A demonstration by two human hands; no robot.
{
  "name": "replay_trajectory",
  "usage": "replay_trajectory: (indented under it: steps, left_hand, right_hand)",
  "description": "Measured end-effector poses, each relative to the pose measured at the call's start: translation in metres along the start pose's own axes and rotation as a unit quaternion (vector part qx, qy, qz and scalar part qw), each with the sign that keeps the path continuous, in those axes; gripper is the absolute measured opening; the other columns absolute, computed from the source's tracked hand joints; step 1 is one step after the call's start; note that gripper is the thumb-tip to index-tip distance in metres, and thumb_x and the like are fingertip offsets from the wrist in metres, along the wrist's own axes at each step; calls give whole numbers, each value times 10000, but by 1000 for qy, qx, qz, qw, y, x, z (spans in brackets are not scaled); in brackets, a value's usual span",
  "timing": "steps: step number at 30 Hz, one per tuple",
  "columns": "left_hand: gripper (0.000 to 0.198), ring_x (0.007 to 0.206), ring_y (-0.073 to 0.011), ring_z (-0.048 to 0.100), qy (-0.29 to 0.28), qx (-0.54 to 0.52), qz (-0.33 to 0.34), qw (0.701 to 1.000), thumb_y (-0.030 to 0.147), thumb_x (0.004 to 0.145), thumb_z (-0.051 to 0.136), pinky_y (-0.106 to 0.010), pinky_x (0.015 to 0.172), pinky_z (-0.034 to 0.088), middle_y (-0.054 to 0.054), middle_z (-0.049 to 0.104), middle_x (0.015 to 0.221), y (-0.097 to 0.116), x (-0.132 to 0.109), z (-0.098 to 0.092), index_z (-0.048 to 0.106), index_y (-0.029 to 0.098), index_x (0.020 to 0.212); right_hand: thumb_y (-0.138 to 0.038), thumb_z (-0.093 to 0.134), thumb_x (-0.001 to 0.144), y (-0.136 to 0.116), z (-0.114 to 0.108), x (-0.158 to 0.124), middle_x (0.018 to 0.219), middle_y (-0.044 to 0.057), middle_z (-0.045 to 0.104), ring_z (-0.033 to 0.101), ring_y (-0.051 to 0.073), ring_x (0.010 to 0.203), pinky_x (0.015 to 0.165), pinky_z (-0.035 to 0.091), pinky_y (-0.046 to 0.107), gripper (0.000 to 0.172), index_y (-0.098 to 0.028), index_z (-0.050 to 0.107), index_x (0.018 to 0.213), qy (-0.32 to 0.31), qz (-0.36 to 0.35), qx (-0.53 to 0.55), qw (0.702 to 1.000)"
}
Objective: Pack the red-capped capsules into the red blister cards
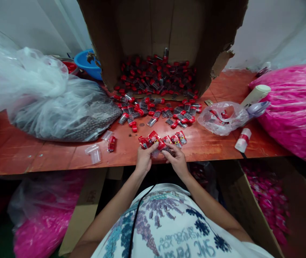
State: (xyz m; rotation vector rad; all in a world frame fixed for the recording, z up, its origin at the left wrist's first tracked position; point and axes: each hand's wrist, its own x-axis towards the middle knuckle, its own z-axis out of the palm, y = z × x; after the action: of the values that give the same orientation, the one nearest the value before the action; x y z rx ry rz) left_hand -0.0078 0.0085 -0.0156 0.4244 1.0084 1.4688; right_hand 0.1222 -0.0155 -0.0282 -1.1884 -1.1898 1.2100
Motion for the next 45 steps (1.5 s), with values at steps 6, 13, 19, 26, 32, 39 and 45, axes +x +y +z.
replay_trajectory:
  steps: [6,13,19,26,32,39,45]
  left_hand:
    - [278,694,-162,653,-34,78,9,996,163,512,830,-289,739,502,-34,718,766,3,-6,-2,706,141,761]
    - [270,653,-163,638,-44,109,3,993,166,501,831,-283,682,498,-36,705,729,7,-7,-5,693,131,730]
    - [328,616,-154,621,-33,125,-65,990,154,453,852,-254,614,482,-45,699,709,9,1,-13,693,119,737]
    - [306,631,-161,628,-23,115,-22,993,193,479,850,-270,647,486,-42,704,716,9,-2,-12,702,128,739]
    - [306,616,-156,622,-36,132,-21,990,207,482,849,-260,629,477,-36,698,704,11,-2,-15,702,130,739]
    - [258,673,-171,637,-78,99,-50,991,176,515,831,-281,673,494,-50,703,756,9,-2,-16,702,132,734]
    - [286,622,-156,623,-44,103,-62,992,146,473,839,-260,628,482,-51,700,721,10,-2,-13,699,123,720]
  right_hand:
    - [-307,663,782,-4,-3,3,983,26,632,595,178,872,771,507,309,320,-261,648,1099,-8,-72,-82,994]
    - [-384,667,766,3,4,1,780,-5,622,566,132,586,461,451,223,336,-225,599,1055,-15,55,16,998]
    - [-353,677,760,10,9,-4,860,7,641,590,141,722,625,503,242,269,-216,619,984,54,-12,-19,998]
    - [-367,694,736,14,15,-5,755,-25,615,577,119,589,497,488,221,307,-218,575,977,25,46,48,997]
    - [-362,696,734,10,12,-2,746,-24,627,584,114,581,496,482,218,282,-214,592,951,26,39,45,998]
    - [-366,692,732,6,6,0,757,-24,640,597,110,546,452,475,210,296,-211,580,958,3,75,81,994]
    - [-358,688,745,10,10,-3,788,-5,651,621,139,668,576,517,246,261,-224,621,958,35,8,11,999]
